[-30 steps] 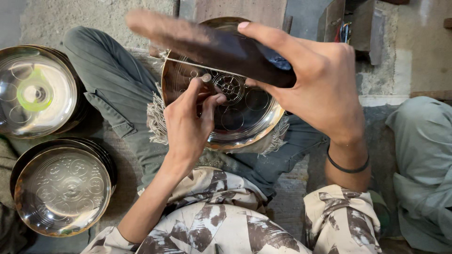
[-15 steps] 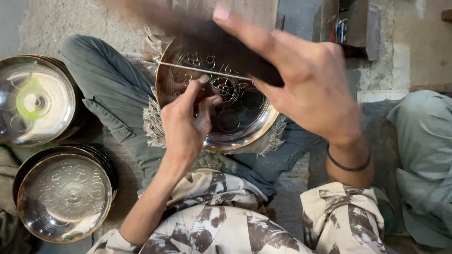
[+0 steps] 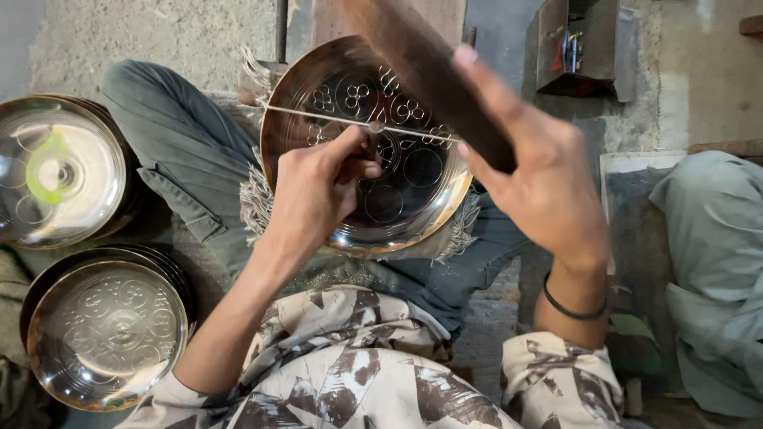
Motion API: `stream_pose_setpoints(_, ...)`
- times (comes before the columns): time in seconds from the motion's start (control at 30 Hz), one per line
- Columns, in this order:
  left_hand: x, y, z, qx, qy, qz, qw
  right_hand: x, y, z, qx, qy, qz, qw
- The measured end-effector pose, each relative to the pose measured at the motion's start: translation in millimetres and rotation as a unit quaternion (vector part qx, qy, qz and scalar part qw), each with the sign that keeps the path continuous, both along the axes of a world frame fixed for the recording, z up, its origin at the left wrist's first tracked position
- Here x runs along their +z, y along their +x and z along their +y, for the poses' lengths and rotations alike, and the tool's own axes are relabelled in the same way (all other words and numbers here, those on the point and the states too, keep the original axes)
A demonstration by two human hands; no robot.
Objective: The person uses a hammer and a metal punch to engrave a floral pattern onto a metal plate. They repeatedly strike the punch to create indentations, occasionally repositioning the punch to continue the design.
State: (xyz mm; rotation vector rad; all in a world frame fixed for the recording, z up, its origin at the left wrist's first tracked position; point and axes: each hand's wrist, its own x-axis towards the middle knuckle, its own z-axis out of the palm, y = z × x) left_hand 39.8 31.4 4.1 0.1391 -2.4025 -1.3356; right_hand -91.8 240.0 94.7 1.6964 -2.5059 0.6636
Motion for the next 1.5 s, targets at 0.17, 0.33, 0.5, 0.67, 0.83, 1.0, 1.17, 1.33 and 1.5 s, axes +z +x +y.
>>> stream_pose_setpoints(0.17,3,-7,-11,-0.069,-0.016,0.026,0.997,-17,12,21,-0.092,-0.106,-0.083,0.987)
stream_pose_setpoints(0.33,9,-12,-18,-0.11,-0.054,-0.008,0.992,-20,21,20,-0.104,-0.017,0.035,0.994)
stream_pose_setpoints(0.5,11,-14,-18,-0.15,-0.042,-0.038,0.987,-33,27,14,-0.165,-0.105,-0.077,0.978)
stream_pose_setpoints(0.67,11,-16,-23,-0.178,-0.034,-0.032,0.983,-40,21,25,-0.109,-0.086,0.006,0.99)
stream_pose_setpoints(0.83,12,-19,-20,-0.146,-0.101,-0.102,0.979,-31,20,19,-0.127,0.058,0.059,0.989)
stream_pose_setpoints(1.0,13,-17,-18,-0.171,-0.051,-0.038,0.983,-30,28,10,-0.143,-0.074,-0.087,0.983)
stream_pose_setpoints(1.17,13,-22,-18,-0.174,-0.058,-0.045,0.982,-39,35,14,-0.106,-0.109,-0.074,0.986)
stream_pose_setpoints(1.33,14,-19,-17,-0.145,-0.053,-0.015,0.988,-47,39,22,-0.11,-0.061,-0.061,0.99)
stream_pose_setpoints(1.5,12,-15,-13,-0.165,0.04,0.019,0.985,-61,39,35,-0.159,-0.139,-0.115,0.971)
